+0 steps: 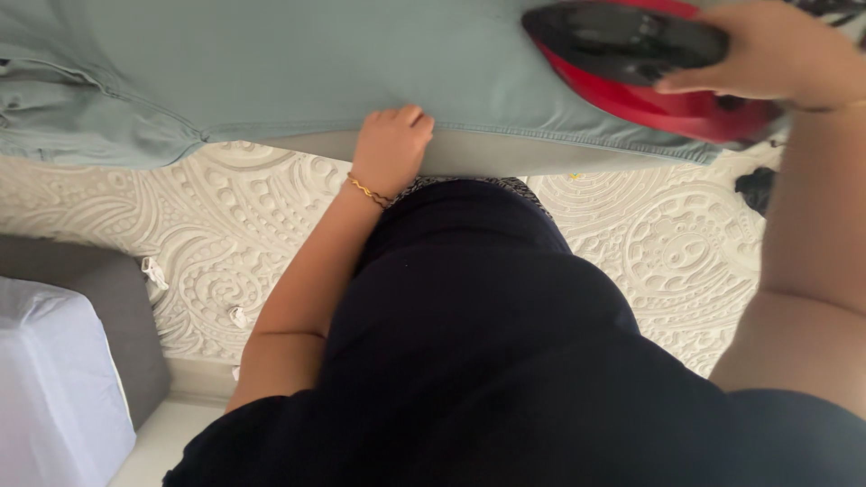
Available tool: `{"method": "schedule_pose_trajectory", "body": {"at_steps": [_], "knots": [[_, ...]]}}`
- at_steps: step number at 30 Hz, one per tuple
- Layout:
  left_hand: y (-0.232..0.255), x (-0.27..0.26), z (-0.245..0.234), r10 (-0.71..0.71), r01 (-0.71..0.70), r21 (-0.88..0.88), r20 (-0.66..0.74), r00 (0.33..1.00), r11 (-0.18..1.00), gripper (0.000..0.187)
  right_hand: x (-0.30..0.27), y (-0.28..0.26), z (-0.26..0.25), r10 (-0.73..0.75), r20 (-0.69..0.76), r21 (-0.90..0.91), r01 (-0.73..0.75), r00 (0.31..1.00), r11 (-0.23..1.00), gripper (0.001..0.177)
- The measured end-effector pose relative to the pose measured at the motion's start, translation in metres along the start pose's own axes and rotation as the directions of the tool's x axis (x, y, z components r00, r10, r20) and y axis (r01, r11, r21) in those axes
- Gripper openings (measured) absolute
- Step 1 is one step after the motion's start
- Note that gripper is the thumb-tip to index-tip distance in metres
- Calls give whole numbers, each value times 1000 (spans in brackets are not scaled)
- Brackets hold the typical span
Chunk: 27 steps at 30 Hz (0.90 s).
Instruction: Ironing a pair of light blue pants on an ironing board.
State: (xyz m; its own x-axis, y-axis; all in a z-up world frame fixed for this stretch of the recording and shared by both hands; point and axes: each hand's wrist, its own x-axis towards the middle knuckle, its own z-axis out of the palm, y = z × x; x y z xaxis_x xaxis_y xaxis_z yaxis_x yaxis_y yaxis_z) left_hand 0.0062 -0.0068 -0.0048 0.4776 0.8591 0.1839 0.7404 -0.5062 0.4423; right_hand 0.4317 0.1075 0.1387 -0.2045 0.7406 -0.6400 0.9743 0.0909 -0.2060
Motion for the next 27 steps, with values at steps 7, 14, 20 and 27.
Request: {"method": "schedule_pose_trajectory", "body": {"at_steps": [7, 14, 20, 27], "knots": [[-2, -1, -4, -13, 13, 6, 17, 1000, 1000, 12, 33, -66, -1, -293, -275, 149, 342, 915, 928, 66], [-5, -6, -9, -2, 5, -52, 58, 998, 999, 11, 98, -106, 8, -194, -142, 60, 204, 971, 977, 57], [-11, -19, -4, 20, -19, -119, 12, 1000, 993, 11, 96, -152, -12, -72, -1, 152, 71, 997, 986, 51], [-10, -28, -5, 29, -28, -141, 2, 1000, 990, 12, 113, -155, -8, -187, -23, 125, 188, 982, 974, 51]]}}
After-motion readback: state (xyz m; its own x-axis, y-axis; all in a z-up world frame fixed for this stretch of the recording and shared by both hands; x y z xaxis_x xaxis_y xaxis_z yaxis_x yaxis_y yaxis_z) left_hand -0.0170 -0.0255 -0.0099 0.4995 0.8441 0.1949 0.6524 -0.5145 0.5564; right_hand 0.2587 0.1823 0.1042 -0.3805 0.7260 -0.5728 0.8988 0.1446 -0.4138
